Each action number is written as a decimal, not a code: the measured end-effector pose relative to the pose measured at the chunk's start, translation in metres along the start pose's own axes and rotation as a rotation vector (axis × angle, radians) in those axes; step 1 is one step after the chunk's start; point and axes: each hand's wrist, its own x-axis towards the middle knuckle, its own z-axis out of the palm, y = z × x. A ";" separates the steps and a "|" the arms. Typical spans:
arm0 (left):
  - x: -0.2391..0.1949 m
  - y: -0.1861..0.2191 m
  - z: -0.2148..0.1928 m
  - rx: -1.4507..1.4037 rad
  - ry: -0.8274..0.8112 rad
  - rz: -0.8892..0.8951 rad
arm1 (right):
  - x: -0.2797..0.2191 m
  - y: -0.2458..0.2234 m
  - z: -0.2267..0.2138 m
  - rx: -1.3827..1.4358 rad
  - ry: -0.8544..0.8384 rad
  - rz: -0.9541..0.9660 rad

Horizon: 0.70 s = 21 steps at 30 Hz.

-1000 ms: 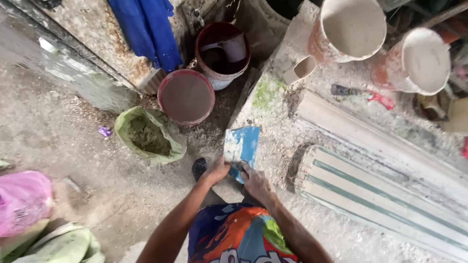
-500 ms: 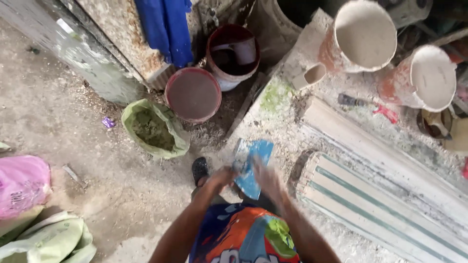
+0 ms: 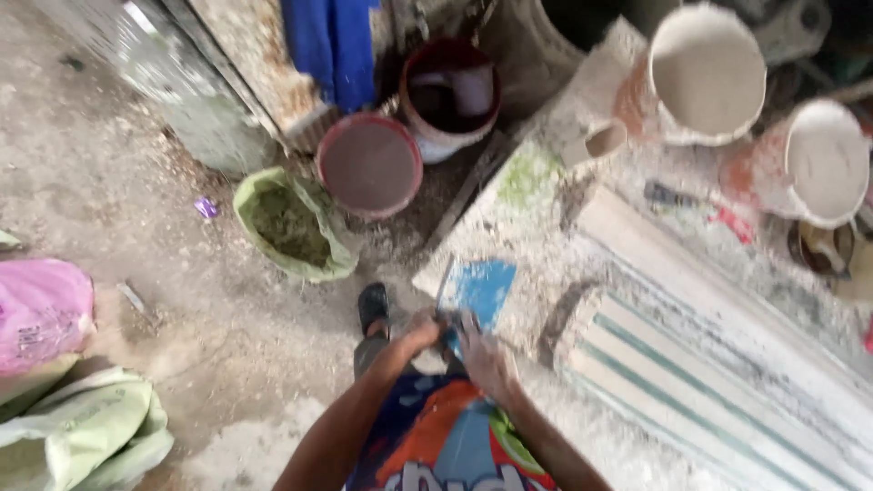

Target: Using scrapers to remove excess material and clean the surface of a decorative architectural mold.

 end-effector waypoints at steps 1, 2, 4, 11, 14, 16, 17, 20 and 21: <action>0.014 -0.010 0.006 -0.111 0.009 0.030 | 0.018 -0.007 -0.010 0.017 0.070 -0.074; 0.027 -0.019 0.013 -0.222 0.019 0.059 | 0.036 -0.015 -0.022 0.034 0.139 -0.149; 0.049 -0.030 0.024 -0.191 0.044 0.014 | 0.063 -0.026 -0.046 0.225 -0.017 0.029; -0.017 0.026 0.042 -0.542 0.013 -0.033 | 0.000 -0.064 -0.133 0.423 -0.341 0.378; -0.038 0.043 0.026 -0.538 0.012 -0.005 | 0.002 -0.040 -0.087 0.378 -0.339 0.350; -0.034 0.051 0.032 -0.676 0.002 -0.045 | 0.025 -0.048 -0.107 0.441 -0.301 0.374; -0.036 0.050 0.037 -0.814 -0.009 -0.100 | 0.032 -0.053 -0.114 0.505 -0.276 0.402; 0.036 -0.038 0.095 0.961 0.290 0.723 | 0.051 -0.071 -0.138 0.708 -0.185 0.510; 0.036 -0.048 0.098 0.956 0.297 0.732 | 0.054 -0.076 -0.131 0.702 -0.175 0.508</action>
